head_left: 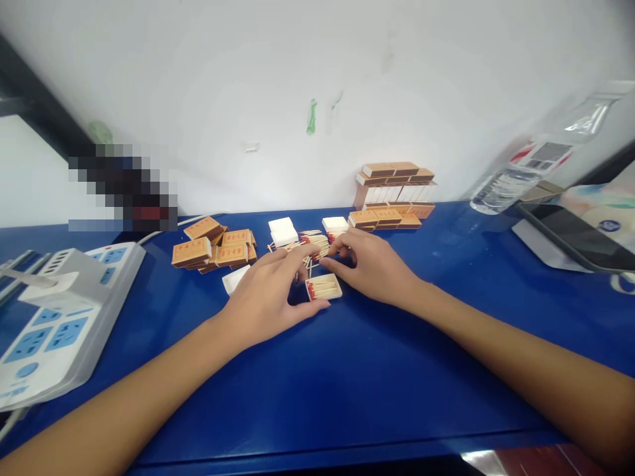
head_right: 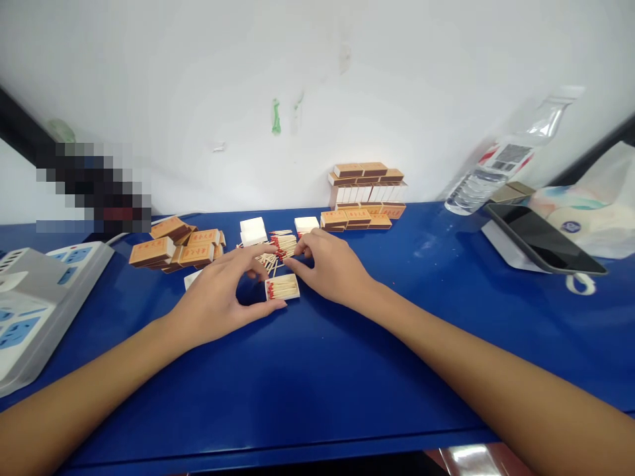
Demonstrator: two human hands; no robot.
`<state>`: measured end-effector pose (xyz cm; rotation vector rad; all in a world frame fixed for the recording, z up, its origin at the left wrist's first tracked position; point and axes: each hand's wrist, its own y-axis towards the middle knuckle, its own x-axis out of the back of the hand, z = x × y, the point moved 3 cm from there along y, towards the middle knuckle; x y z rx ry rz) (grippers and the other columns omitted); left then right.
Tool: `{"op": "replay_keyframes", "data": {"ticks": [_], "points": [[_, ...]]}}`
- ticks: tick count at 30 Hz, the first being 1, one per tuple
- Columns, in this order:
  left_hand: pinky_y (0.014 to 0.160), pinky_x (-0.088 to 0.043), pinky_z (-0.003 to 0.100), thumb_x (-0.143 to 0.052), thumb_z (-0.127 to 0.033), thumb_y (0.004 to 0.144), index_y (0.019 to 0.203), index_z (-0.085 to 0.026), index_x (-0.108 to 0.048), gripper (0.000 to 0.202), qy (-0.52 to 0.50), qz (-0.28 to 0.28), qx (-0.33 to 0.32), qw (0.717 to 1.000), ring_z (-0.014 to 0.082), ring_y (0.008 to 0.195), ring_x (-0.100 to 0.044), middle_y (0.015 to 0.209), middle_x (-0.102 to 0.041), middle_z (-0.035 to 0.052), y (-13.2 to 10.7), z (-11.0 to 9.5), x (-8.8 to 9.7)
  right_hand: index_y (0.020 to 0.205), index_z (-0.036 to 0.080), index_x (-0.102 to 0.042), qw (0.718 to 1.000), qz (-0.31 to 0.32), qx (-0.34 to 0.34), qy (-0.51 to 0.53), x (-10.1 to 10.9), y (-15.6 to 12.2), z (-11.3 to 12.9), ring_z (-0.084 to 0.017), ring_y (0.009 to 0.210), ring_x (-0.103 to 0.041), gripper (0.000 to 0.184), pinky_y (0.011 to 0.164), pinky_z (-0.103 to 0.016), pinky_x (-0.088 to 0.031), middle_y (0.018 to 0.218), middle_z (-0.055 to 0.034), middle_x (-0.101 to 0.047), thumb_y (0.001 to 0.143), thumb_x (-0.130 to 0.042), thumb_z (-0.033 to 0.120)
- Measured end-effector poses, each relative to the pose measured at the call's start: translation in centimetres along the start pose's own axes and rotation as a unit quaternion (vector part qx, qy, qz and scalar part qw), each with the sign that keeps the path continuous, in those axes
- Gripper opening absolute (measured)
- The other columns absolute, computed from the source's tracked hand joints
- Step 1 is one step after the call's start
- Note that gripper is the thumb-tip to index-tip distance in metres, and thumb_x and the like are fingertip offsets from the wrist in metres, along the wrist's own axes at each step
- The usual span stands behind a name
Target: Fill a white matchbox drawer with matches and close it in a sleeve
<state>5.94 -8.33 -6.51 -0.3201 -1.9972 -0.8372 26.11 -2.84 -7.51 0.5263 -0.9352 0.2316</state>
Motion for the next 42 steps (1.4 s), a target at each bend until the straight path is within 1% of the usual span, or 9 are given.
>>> {"op": "replay_keyframes", "data": {"ticks": [5,8,10,17,23,29,33,38,42], "points": [[0.089,-0.057,0.043,-0.086,-0.038,0.085,0.144,-0.023,-0.044,0.074,0.005,0.000,-0.008,1.000,0.0260,0.095,-0.068,0.095,-0.070,0.0007,0.0,0.0,-0.1,0.089,0.019,-0.063,0.997,0.068,-0.016,-0.039,-0.4,0.5,-0.1,-0.017,0.076,-0.058,0.016,0.068,-0.031,-0.040,0.091,-0.0043,-0.066,0.099,-0.067,0.030],[0.091,-0.057,0.044,-0.085,-0.039,0.086,0.145,-0.024,-0.044,0.073,-0.002,0.005,-0.003,1.000,0.0263,0.097,-0.069,0.098,-0.071,0.0015,-0.1,0.0,-0.3,0.089,0.019,-0.061,0.991,0.117,-0.031,-0.063,0.1,0.1,-0.4,-0.019,0.078,-0.059,0.018,0.069,-0.032,-0.042,0.094,-0.0066,-0.067,0.104,-0.059,0.030],[0.093,-0.057,0.045,-0.085,-0.040,0.086,0.145,-0.024,-0.045,0.073,-0.006,0.007,0.006,1.000,0.0268,0.100,-0.069,0.099,-0.072,0.0019,-0.2,0.0,-0.3,0.091,0.020,-0.059,0.989,0.128,-0.029,-0.070,0.7,-0.3,-0.8,-0.021,0.082,-0.061,0.018,0.072,-0.033,-0.043,0.098,-0.0082,-0.066,0.105,-0.056,0.029],[0.094,-0.057,0.046,-0.086,-0.040,0.085,0.147,-0.025,-0.045,0.076,-0.015,0.009,0.018,1.000,0.0275,0.101,-0.071,0.099,-0.074,0.0017,-0.1,0.2,-0.4,0.089,0.022,-0.053,0.992,0.110,0.062,-0.002,2.8,-1.3,0.1,-0.020,0.082,-0.059,0.022,0.071,-0.033,-0.043,0.099,-0.0078,-0.064,0.107,-0.049,0.034],[0.095,-0.056,0.046,-0.085,-0.041,0.086,0.145,-0.024,-0.045,0.074,-0.019,0.012,0.009,1.000,0.0274,0.102,-0.070,0.099,-0.072,0.0016,-0.2,0.2,-0.5,0.097,0.020,-0.058,0.978,0.192,0.078,-0.019,1.7,-2.5,1.8,-0.020,0.080,-0.061,0.016,0.070,-0.032,-0.045,0.103,-0.0084,-0.067,0.108,-0.049,0.027],[0.097,-0.056,0.046,-0.083,-0.041,0.088,0.145,-0.025,-0.045,0.071,-0.029,0.029,0.016,0.999,0.0266,0.103,-0.070,0.102,-0.071,0.0021,-0.1,0.1,-0.6,0.098,0.020,-0.064,0.974,0.192,0.122,0.017,0.9,-2.8,2.3,-0.020,0.085,-0.064,0.022,0.075,-0.033,-0.049,0.107,-0.0088,-0.066,0.110,-0.048,0.032],[0.097,-0.056,0.046,-0.083,-0.043,0.088,0.146,-0.027,-0.045,0.071,-0.028,0.025,0.003,0.999,0.0265,0.102,-0.070,0.105,-0.073,0.0029,-0.1,0.0,-0.6,0.101,0.021,-0.067,0.972,0.176,0.146,0.044,1.2,-2.8,2.1,-0.019,0.085,-0.064,0.020,0.074,-0.033,-0.049,0.109,-0.0080,-0.065,0.109,-0.049,0.027],[0.097,-0.057,0.047,-0.083,-0.042,0.088,0.149,-0.026,-0.043,0.075,-0.025,0.027,-0.008,0.999,0.0270,0.102,-0.070,0.104,-0.073,0.0029,-0.2,-0.1,-0.7,0.118,0.023,-0.066,0.977,0.145,0.159,0.010,1.5,-2.6,1.7,-0.020,0.089,-0.061,0.019,0.077,-0.034,-0.048,0.111,-0.0084,-0.062,0.108,-0.051,0.027],[0.096,-0.057,0.048,-0.084,-0.041,0.088,0.149,-0.026,-0.044,0.075,-0.021,0.029,-0.006,0.999,0.0269,0.100,-0.069,0.101,-0.073,0.0021,-0.3,-0.2,-0.7,0.110,0.021,-0.068,0.978,0.148,0.145,0.004,1.5,-2.5,1.8,-0.019,0.088,-0.061,0.016,0.077,-0.034,-0.048,0.109,-0.0078,-0.061,0.106,-0.054,0.027]]}}
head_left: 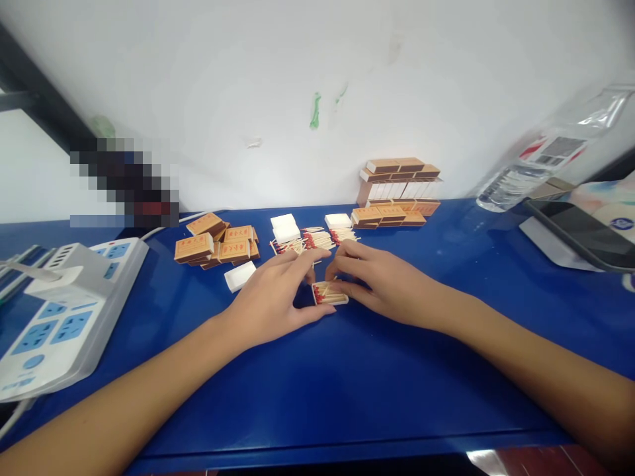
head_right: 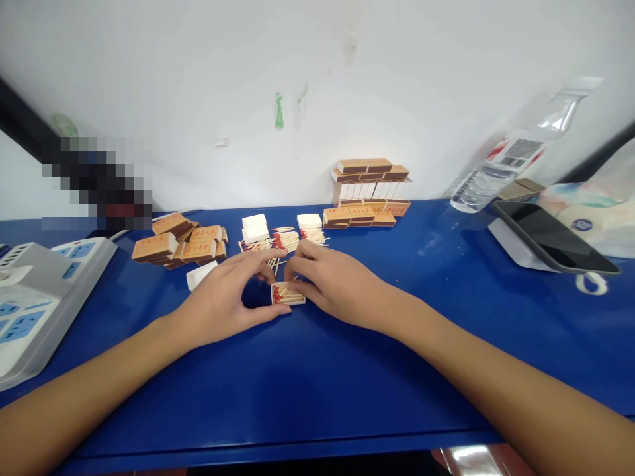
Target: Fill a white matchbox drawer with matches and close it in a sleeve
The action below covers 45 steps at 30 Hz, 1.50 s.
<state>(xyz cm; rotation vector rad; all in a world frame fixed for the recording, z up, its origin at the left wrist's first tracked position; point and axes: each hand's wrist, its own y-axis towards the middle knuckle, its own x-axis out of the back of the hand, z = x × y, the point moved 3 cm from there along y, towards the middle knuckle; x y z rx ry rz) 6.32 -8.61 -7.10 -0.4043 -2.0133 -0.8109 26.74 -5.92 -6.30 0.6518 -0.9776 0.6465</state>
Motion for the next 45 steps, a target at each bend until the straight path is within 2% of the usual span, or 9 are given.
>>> {"op": "replay_keyframes", "data": {"ticks": [4,10,14,19,27,31,35,45], "points": [[0.096,-0.057,0.048,-0.082,-0.043,0.089,0.149,-0.026,-0.043,0.073,-0.004,-0.001,-0.004,1.000,0.0268,0.100,-0.069,0.100,-0.072,0.0017,0.01,-0.09,0.07,0.104,0.020,-0.067,1.000,-0.008,0.002,-0.015,0.11,-0.03,0.20,-0.019,0.085,-0.061,0.012,0.073,-0.032,-0.047,0.106,-0.0071,-0.062,0.104,-0.058,0.028],[0.096,-0.057,0.048,-0.082,-0.042,0.089,0.148,-0.025,-0.044,0.073,-0.004,-0.003,-0.002,1.000,0.0267,0.100,-0.069,0.101,-0.072,0.0019,0.00,-0.01,0.00,0.101,0.018,-0.067,0.998,-0.015,0.022,-0.058,0.15,-0.27,0.36,-0.019,0.084,-0.060,0.015,0.073,-0.033,-0.047,0.105,-0.0083,-0.061,0.106,-0.056,0.027],[0.095,-0.057,0.045,-0.083,-0.042,0.088,0.148,-0.026,-0.044,0.073,-0.007,-0.002,-0.001,1.000,0.0266,0.101,-0.070,0.102,-0.072,0.0022,-0.01,-0.02,-0.02,0.101,0.018,-0.068,0.999,0.000,0.019,-0.028,-0.06,-0.24,0.22,-0.019,0.084,-0.060,0.015,0.075,-0.034,-0.048,0.104,-0.0075,-0.060,0.106,-0.057,0.027],[0.100,-0.055,0.045,-0.083,-0.040,0.089,0.146,-0.025,-0.045,0.071,-0.001,-0.009,-0.012,1.000,0.0258,0.103,-0.070,0.104,-0.073,0.0022,0.04,-0.14,0.09,0.095,0.019,-0.068,0.999,-0.004,0.033,0.017,-0.22,-0.25,0.67,-0.019,0.086,-0.061,0.019,0.077,-0.034,-0.049,0.103,-0.0065,-0.062,0.106,-0.061,0.033],[0.099,-0.055,0.045,-0.083,-0.040,0.089,0.146,-0.024,-0.044,0.071,-0.003,-0.005,-0.023,1.000,0.0257,0.102,-0.070,0.100,-0.072,0.0016,0.01,-0.28,0.01,0.090,0.019,-0.068,0.999,-0.034,0.017,-0.001,-0.61,-0.31,0.53,-0.020,0.086,-0.060,0.018,0.074,-0.034,-0.049,0.100,-0.0072,-0.062,0.103,-0.065,0.030],[0.100,-0.055,0.046,-0.083,-0.039,0.089,0.146,-0.026,-0.043,0.071,-0.012,0.003,-0.020,1.000,0.0250,0.102,-0.070,0.103,-0.071,0.0018,0.06,-0.33,-0.06,0.097,0.019,-0.071,0.998,-0.040,0.041,0.030,-0.63,-0.28,0.70,-0.021,0.093,-0.062,0.010,0.079,-0.034,-0.050,0.106,-0.0083,-0.064,0.103,-0.064,0.025],[0.097,-0.056,0.046,-0.082,-0.043,0.089,0.147,-0.027,-0.043,0.072,-0.012,0.007,-0.009,1.000,0.0263,0.104,-0.069,0.106,-0.072,0.0028,0.09,-0.25,-0.04,0.100,0.020,-0.072,0.996,-0.025,0.067,0.058,-0.45,-0.22,0.62,-0.020,0.097,-0.063,0.012,0.084,-0.034,-0.052,0.110,-0.0083,-0.063,0.104,-0.061,0.021],[0.098,-0.055,0.047,-0.082,-0.041,0.089,0.147,-0.025,-0.043,0.072,-0.022,0.008,-0.009,1.000,0.0258,0.102,-0.069,0.100,-0.071,0.0014,0.05,-0.15,-0.03,0.099,0.022,-0.072,0.997,-0.045,0.044,0.055,0.14,-0.16,0.53,-0.019,0.092,-0.063,0.010,0.082,-0.034,-0.051,0.102,-0.0064,-0.065,0.102,-0.062,0.020]]}}
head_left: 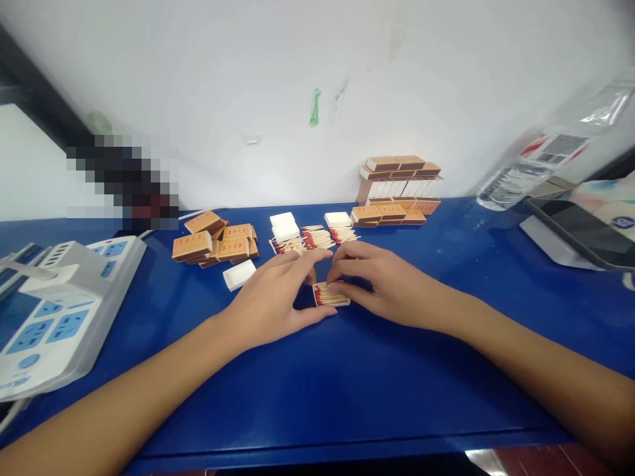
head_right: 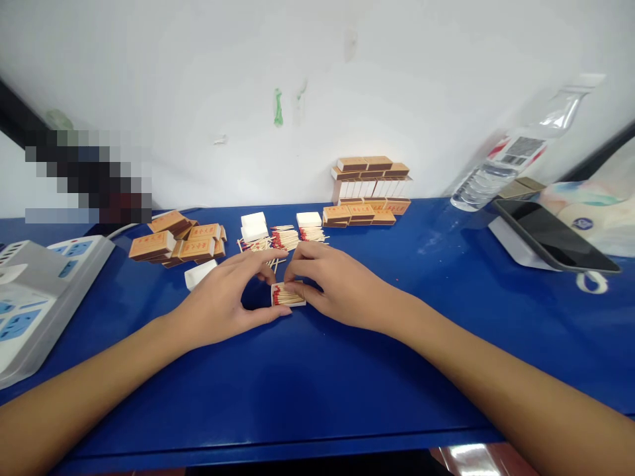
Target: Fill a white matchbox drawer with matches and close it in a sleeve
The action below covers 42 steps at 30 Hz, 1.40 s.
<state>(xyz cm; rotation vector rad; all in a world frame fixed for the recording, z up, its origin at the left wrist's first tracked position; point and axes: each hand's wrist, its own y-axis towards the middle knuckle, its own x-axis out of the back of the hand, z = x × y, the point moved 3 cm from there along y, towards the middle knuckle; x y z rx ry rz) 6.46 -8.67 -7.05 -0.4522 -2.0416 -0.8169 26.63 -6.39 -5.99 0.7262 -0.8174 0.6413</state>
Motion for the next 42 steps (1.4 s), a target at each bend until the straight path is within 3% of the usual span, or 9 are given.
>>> {"op": "replay_keyframes", "data": {"ticks": [3,5,10,17,23,28,34,42], "points": [[0.097,-0.055,0.045,-0.083,-0.039,0.087,0.149,-0.026,-0.042,0.075,-0.007,-0.007,-0.006,1.000,0.0239,0.097,-0.069,0.096,-0.069,-0.0004,0.0,-0.4,0.2,0.098,0.022,-0.070,0.997,-0.076,-0.006,0.010,0.1,0.5,-0.5,-0.018,0.082,-0.060,0.010,0.074,-0.033,-0.049,0.091,-0.0033,-0.063,0.102,-0.061,0.023],[0.093,-0.056,0.042,-0.083,-0.038,0.085,0.149,-0.026,-0.041,0.078,-0.029,-0.010,-0.016,0.999,0.0211,0.091,-0.069,0.094,-0.068,-0.0021,-0.1,-0.8,0.4,0.104,0.022,-0.069,0.994,-0.105,0.008,0.017,-0.1,1.1,-1.1,-0.019,0.086,-0.060,0.013,0.077,-0.034,-0.050,0.093,-0.0039,-0.063,0.105,-0.057,0.023],[0.075,-0.055,0.034,-0.082,-0.039,0.083,0.143,-0.025,-0.043,0.073,-0.051,0.014,-0.043,0.998,0.0158,0.073,-0.064,0.087,-0.065,-0.0050,-0.5,-2.0,0.2,0.125,0.023,-0.066,0.996,-0.056,0.062,-0.025,-1.7,2.3,-2.6,-0.026,0.109,-0.056,0.024,0.096,-0.044,-0.048,0.112,-0.0098,-0.063,0.105,-0.052,0.021],[0.073,-0.054,0.032,-0.080,-0.037,0.086,0.148,-0.026,-0.038,0.076,-0.039,0.019,-0.039,0.998,0.0157,0.075,-0.064,0.091,-0.067,-0.0036,-0.5,-1.9,0.3,0.102,0.021,-0.068,0.996,-0.047,0.037,-0.060,-1.7,2.5,-2.5,-0.026,0.100,-0.054,0.020,0.091,-0.044,-0.049,0.104,-0.0098,-0.060,0.108,-0.050,0.028],[0.072,-0.052,0.030,-0.083,-0.037,0.082,0.155,-0.030,-0.033,0.089,-0.043,-0.005,0.009,0.999,0.0150,0.075,-0.061,0.090,-0.065,-0.0046,-0.1,-0.5,1.1,0.114,0.024,-0.068,0.996,-0.021,0.031,-0.086,-1.9,2.9,-2.4,-0.027,0.109,-0.053,0.017,0.098,-0.047,-0.049,0.115,-0.0111,-0.061,0.107,-0.052,0.025],[0.074,-0.052,0.031,-0.084,-0.036,0.081,0.156,-0.030,-0.034,0.090,-0.052,0.003,0.021,0.998,0.0153,0.076,-0.062,0.090,-0.066,-0.0048,0.0,-0.4,1.0,0.110,0.021,-0.069,0.993,-0.026,0.040,-0.104,-1.5,2.7,-2.8,-0.027,0.105,-0.052,0.015,0.095,-0.045,-0.048,0.110,-0.0115,-0.060,0.106,-0.056,0.029],[0.073,-0.051,0.030,-0.084,-0.038,0.082,0.154,-0.035,-0.035,0.088,-0.032,0.005,0.026,0.999,0.0148,0.076,-0.062,0.091,-0.066,-0.0058,-0.1,-0.1,0.9,0.106,0.019,-0.066,0.996,0.017,0.009,-0.092,-0.7,1.8,-3.2,-0.027,0.104,-0.052,0.016,0.091,-0.041,-0.047,0.106,-0.0107,-0.058,0.107,-0.056,0.030],[0.074,-0.053,0.033,-0.083,-0.040,0.084,0.156,-0.030,-0.033,0.088,-0.019,0.015,0.055,0.998,0.0178,0.080,-0.066,0.096,-0.069,-0.0020,0.1,0.4,0.7,0.093,0.020,-0.061,0.994,0.007,-0.021,-0.105,0.4,1.3,-3.2,-0.029,0.101,-0.053,0.021,0.087,-0.043,-0.047,0.102,-0.0116,-0.061,0.107,-0.052,0.033]]}}
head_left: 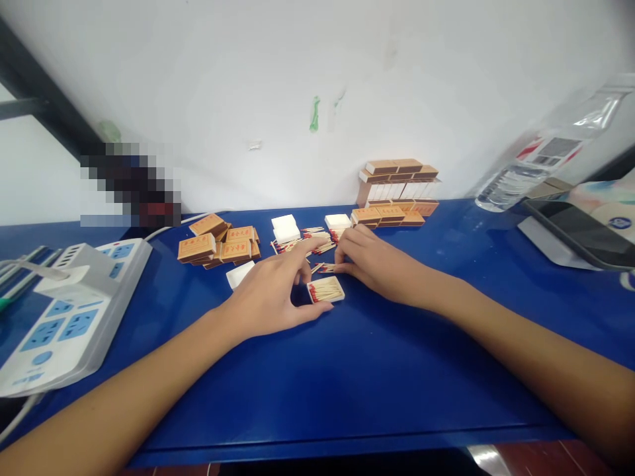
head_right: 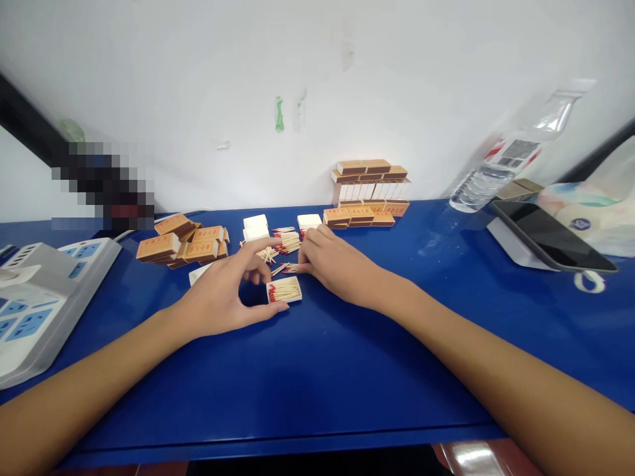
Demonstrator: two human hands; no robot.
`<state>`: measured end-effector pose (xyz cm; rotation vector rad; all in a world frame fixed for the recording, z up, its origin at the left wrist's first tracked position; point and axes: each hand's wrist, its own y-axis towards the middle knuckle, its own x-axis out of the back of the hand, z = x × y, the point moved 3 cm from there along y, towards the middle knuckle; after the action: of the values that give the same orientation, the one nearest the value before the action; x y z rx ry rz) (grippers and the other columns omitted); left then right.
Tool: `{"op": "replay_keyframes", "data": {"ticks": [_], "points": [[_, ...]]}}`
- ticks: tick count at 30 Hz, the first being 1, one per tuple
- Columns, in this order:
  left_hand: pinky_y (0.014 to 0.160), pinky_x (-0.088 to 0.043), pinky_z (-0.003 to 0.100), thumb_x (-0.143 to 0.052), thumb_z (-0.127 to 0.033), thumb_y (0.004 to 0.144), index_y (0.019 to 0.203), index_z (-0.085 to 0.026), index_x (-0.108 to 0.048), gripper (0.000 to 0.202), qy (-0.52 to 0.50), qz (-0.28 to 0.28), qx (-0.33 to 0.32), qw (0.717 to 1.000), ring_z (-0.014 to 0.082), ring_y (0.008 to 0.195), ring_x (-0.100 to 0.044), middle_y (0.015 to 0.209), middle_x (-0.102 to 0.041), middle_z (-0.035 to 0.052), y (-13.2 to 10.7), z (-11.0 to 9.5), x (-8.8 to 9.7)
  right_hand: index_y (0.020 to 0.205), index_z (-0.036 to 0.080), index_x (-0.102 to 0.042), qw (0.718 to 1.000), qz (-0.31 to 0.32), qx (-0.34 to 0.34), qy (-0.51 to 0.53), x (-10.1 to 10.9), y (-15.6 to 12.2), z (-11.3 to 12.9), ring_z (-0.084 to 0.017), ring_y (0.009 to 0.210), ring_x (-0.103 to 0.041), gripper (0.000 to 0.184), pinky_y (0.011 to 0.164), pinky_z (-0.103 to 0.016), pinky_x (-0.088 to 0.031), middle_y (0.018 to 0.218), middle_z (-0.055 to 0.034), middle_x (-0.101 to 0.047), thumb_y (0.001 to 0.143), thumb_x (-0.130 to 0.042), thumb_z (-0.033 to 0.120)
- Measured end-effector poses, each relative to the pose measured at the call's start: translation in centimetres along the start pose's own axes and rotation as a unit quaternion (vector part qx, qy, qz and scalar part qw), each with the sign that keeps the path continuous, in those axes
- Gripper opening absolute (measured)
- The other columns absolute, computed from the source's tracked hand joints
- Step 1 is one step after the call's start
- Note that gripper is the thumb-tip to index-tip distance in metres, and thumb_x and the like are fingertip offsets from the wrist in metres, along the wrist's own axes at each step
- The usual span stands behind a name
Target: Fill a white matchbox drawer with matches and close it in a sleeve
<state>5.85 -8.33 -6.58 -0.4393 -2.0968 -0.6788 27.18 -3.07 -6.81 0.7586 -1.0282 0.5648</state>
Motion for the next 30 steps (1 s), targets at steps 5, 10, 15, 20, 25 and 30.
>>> {"op": "replay_keyframes", "data": {"ticks": [5,10,15,20,25,30], "points": [[0.079,-0.055,0.036,-0.083,-0.041,0.085,0.156,-0.027,-0.033,0.088,0.005,-0.010,0.002,1.000,0.0206,0.086,-0.068,0.097,-0.070,-0.0004,0.1,0.1,-0.2,0.095,0.022,-0.061,0.999,-0.007,-0.014,0.051,1.2,-0.7,1.2,-0.028,0.102,-0.054,0.019,0.088,-0.043,-0.048,0.103,-0.0100,-0.062,0.107,-0.052,0.035],[0.082,-0.056,0.038,-0.082,-0.041,0.087,0.156,-0.028,-0.033,0.086,0.001,-0.007,0.003,1.000,0.0220,0.090,-0.071,0.100,-0.072,0.0007,0.0,0.2,-0.3,0.099,0.021,-0.065,0.997,0.034,0.005,0.067,0.4,-1.1,3.1,-0.029,0.107,-0.057,0.015,0.095,-0.046,-0.050,0.106,-0.0111,-0.063,0.106,-0.054,0.030],[0.086,-0.056,0.039,-0.083,-0.041,0.086,0.156,-0.028,-0.034,0.086,-0.001,-0.003,0.004,1.000,0.0222,0.093,-0.070,0.100,-0.071,0.0004,0.0,0.2,-0.3,0.098,0.021,-0.067,0.996,0.043,-0.028,0.077,0.3,-1.2,2.7,-0.024,0.099,-0.061,0.010,0.085,-0.039,-0.051,0.106,-0.0094,-0.065,0.103,-0.060,0.026],[0.087,-0.056,0.039,-0.082,-0.039,0.087,0.157,-0.029,-0.032,0.086,0.001,-0.003,-0.005,1.000,0.0223,0.094,-0.071,0.101,-0.071,0.0001,0.0,0.0,-0.3,0.089,0.021,-0.064,0.995,0.020,-0.040,0.090,-0.1,-1.1,2.9,-0.021,0.088,-0.062,0.014,0.076,-0.034,-0.048,0.096,-0.0066,-0.068,0.102,-0.061,0.025],[0.087,-0.057,0.040,-0.083,-0.040,0.087,0.156,-0.030,-0.034,0.085,0.007,-0.007,-0.014,1.000,0.0234,0.095,-0.071,0.102,-0.071,0.0006,0.0,0.1,-0.4,0.092,0.021,-0.068,0.995,-0.003,-0.038,0.096,-0.2,-1.0,2.6,-0.020,0.083,-0.061,0.015,0.072,-0.033,-0.047,0.090,-0.0050,-0.067,0.103,-0.060,0.028],[0.086,-0.057,0.039,-0.082,-0.039,0.088,0.157,-0.030,-0.034,0.085,0.009,-0.017,-0.046,0.999,0.0216,0.091,-0.070,0.101,-0.071,-0.0002,-0.1,0.1,-0.5,0.098,0.021,-0.068,0.994,-0.077,-0.061,0.049,-0.1,-0.6,0.8,-0.021,0.088,-0.060,0.008,0.077,-0.035,-0.047,0.094,-0.0053,-0.063,0.099,-0.067,0.029]]}}
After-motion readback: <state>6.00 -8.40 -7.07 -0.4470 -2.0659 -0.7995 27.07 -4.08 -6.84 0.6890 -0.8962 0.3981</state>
